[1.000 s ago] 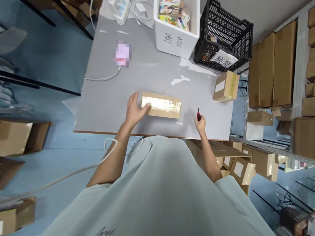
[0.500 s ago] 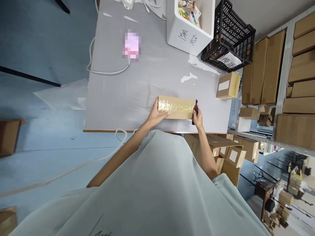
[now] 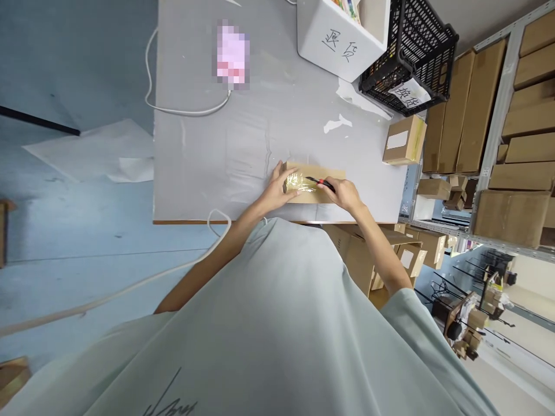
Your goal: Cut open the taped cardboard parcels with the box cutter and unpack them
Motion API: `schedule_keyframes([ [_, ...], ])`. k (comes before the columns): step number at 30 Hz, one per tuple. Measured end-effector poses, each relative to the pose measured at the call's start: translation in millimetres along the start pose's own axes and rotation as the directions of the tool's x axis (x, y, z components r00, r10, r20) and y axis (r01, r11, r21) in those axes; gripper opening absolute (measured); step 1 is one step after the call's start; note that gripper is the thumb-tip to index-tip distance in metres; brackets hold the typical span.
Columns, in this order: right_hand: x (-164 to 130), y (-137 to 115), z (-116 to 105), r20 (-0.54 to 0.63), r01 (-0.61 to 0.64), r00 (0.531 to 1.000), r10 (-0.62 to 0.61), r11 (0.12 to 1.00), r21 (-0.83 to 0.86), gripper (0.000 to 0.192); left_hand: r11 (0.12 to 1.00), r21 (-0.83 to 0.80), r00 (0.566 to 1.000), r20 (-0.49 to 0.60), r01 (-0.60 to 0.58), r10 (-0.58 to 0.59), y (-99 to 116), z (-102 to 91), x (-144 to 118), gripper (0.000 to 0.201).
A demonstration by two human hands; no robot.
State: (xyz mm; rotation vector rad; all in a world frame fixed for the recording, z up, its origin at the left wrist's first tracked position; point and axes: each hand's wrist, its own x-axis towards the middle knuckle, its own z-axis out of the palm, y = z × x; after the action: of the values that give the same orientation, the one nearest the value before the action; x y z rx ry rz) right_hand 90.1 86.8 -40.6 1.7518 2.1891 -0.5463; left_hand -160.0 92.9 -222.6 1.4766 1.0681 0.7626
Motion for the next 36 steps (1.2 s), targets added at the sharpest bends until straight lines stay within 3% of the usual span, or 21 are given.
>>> schedule_keyframes([
  [4,25.0,-35.0,-14.4,0.164,0.149,0.979,-0.121,0.974,-0.171,0.047,1.0,-0.016,1.0,-0.008,0.01,-0.01,-8.3,8.1,-0.1,0.105],
  [8,36.7,-49.0,-17.1,0.245,0.187,0.962,-0.124,0.949,-0.254,0.051,0.999,-0.031,1.0,-0.001,0.009,-0.01,-16.3,9.2,0.3,0.11],
  [26,38.4,-53.8,-14.8,0.239,0.19,0.964,-0.117,0.932,-0.31,0.05,0.996,-0.091,1.0,0.0,-0.006,0.006,-21.6,10.0,3.4,0.117],
  [31,35.6,-65.9,-22.3,0.255,0.177,0.963,-0.09,0.923,-0.342,0.05,0.997,-0.072,1.0,-0.012,0.001,-0.002,-20.4,9.5,3.8,0.115],
  [36,36.8,-85.5,-26.3,0.252,0.2,0.962,-0.106,0.901,-0.385,0.039,0.998,-0.059,1.0,-0.002,-0.005,0.004,-20.3,5.0,3.5,0.116],
])
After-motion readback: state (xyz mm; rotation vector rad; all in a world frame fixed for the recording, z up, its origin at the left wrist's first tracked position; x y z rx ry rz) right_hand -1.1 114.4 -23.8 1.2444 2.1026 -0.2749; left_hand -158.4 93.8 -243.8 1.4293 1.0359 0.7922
